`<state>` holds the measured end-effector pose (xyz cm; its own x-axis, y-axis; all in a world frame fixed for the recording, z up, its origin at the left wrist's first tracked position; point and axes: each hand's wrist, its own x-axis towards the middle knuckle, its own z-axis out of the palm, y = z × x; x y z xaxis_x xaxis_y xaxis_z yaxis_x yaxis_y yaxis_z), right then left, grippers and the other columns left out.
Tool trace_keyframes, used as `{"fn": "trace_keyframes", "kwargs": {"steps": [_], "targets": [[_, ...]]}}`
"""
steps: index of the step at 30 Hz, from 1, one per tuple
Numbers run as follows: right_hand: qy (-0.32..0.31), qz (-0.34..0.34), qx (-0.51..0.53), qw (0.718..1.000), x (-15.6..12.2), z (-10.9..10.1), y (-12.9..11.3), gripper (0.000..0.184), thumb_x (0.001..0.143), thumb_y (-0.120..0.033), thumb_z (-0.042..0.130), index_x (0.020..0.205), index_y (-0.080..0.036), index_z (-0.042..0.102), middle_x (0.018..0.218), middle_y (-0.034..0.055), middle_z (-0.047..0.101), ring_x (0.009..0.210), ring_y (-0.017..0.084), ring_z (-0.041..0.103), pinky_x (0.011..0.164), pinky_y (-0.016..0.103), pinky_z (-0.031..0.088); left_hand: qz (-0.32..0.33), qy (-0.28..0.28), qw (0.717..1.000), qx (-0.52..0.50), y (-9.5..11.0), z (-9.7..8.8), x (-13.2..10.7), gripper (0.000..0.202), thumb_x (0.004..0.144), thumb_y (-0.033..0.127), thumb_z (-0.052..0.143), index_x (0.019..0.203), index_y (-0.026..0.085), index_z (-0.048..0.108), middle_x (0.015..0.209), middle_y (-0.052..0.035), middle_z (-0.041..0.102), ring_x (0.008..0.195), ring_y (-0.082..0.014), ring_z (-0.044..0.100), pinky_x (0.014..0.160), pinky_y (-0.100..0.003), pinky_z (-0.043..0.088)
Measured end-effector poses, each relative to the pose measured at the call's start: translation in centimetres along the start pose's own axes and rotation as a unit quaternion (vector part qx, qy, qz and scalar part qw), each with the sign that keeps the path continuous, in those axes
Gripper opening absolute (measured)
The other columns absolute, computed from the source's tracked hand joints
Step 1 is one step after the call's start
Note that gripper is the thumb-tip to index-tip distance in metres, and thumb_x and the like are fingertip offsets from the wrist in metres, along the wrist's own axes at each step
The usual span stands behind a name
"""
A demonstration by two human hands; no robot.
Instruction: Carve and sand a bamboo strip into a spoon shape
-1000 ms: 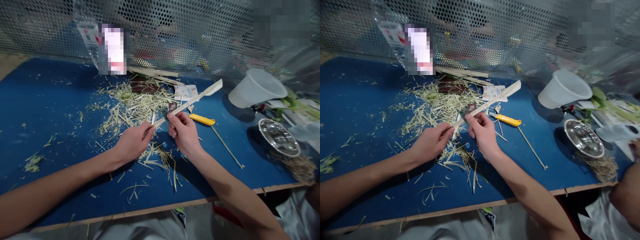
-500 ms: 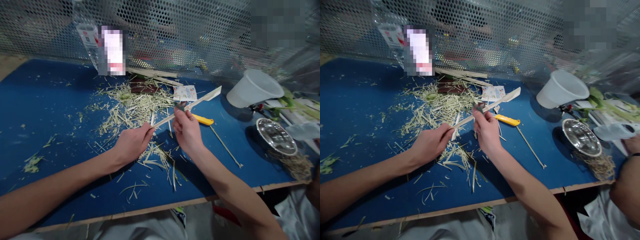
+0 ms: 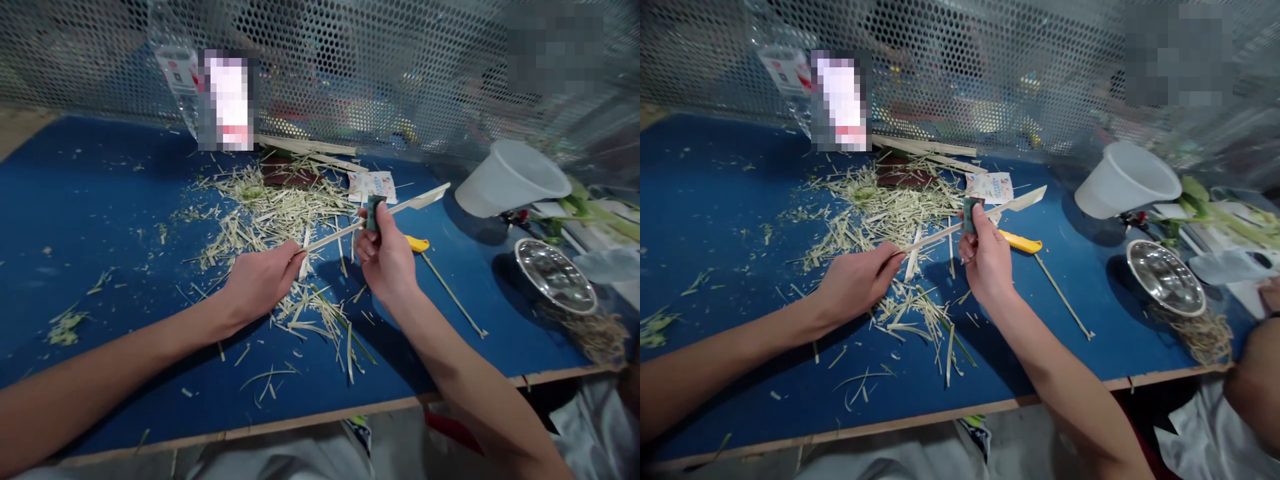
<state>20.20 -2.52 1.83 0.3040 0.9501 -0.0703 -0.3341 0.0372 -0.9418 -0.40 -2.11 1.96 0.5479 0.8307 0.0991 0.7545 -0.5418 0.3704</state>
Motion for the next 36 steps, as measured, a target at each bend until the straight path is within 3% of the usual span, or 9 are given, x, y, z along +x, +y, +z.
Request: {"fn": "trace_keyframes", "kwargs": {"steps": [7, 14, 20, 27, 33, 36], "targets": [[0.051, -0.018, 0.033, 0.998, 0.2, 0.0, 0.0, 0.048, 0.069, -0.052, 0.083, 0.065, -0.025, 0.044, 0.054, -0.0107, 0.027, 0.045, 0.007, 0.022, 0.042, 0.028, 0.017, 0.005, -0.004, 1.0, 0.0, -0.1, 0.1, 0.0, 0.038, 0.103, 0.039, 0.031, 0.092, 0.017, 0.061, 0.057, 0.0, 0.054, 0.047, -0.0115, 0.04, 0.051, -0.028, 0.021], [0.058, -0.042, 0.018, 0.997, 0.1, 0.1, -0.4, 0.046, 0.066, -0.042, 0.087, 0.063, -0.025, 0.045, 0.052, -0.011, 0.03, 0.043, 0.006, 0.025, 0.042, 0.029, 0.017, 0.018, 0.014, 0.999, 0.024, -0.2, 0.1, -0.2, 0.041, 0.103, 0.04, 0.031, 0.092, 0.017, 0.062, 0.058, -0.0009, 0.056, 0.047, -0.0115, 0.039, 0.05, -0.028, 0.02], [0.037, 0.003, 0.052, 0.998, -0.6, 0.8, 0.8, 0.046, 0.068, -0.041, 0.086, 0.067, -0.025, 0.044, 0.053, -0.0122, 0.027, 0.043, 0.005, 0.023, 0.042, 0.027, 0.017, 0.046, 0.05, 0.995, 0.068, -0.3, 0.6, -0.1, 0.042, 0.104, 0.038, 0.032, 0.09, 0.016, 0.065, 0.065, -0.0038, 0.064, 0.048, -0.012, 0.044, 0.048, -0.027, 0.021], [-0.021, 0.088, 0.042, 0.995, -2.4, 2.5, 1.9, 0.044, 0.063, -0.044, 0.089, 0.067, -0.024, 0.049, 0.053, -0.0109, 0.035, 0.044, 0.005, 0.027, 0.042, 0.027, 0.018, 0.07, 0.082, 0.988, 0.112, 0.1, 0.7, -0.1, 0.042, 0.105, 0.037, 0.033, 0.087, 0.016, 0.065, 0.069, -0.0046, 0.07, 0.05, -0.0138, 0.054, 0.047, -0.028, 0.02], [0.029, 0.007, 0.044, 0.999, 0.3, 0.0, -0.8, 0.048, 0.066, -0.04, 0.086, 0.064, -0.025, 0.04, 0.054, -0.0112, 0.026, 0.045, 0.006, 0.022, 0.042, 0.028, 0.016, 0.087, 0.11, 0.985, 0.104, -0.2, 0.3, 0.1, 0.039, 0.105, 0.036, 0.035, 0.09, 0.016, 0.066, 0.07, -0.0032, 0.072, 0.049, -0.013, 0.053, 0.046, -0.026, 0.021], [0.037, 0.001, 0.054, 0.998, -0.3, 0.5, -0.4, 0.049, 0.066, -0.039, 0.086, 0.065, -0.025, 0.04, 0.055, -0.0113, 0.027, 0.045, 0.005, 0.023, 0.042, 0.027, 0.017, 0.09, 0.117, 0.984, 0.1, -0.1, 0.6, 0.1, 0.039, 0.104, 0.034, 0.036, 0.088, 0.015, 0.066, 0.066, -0.0032, 0.069, 0.048, -0.0128, 0.052, 0.046, -0.026, 0.021]]}}
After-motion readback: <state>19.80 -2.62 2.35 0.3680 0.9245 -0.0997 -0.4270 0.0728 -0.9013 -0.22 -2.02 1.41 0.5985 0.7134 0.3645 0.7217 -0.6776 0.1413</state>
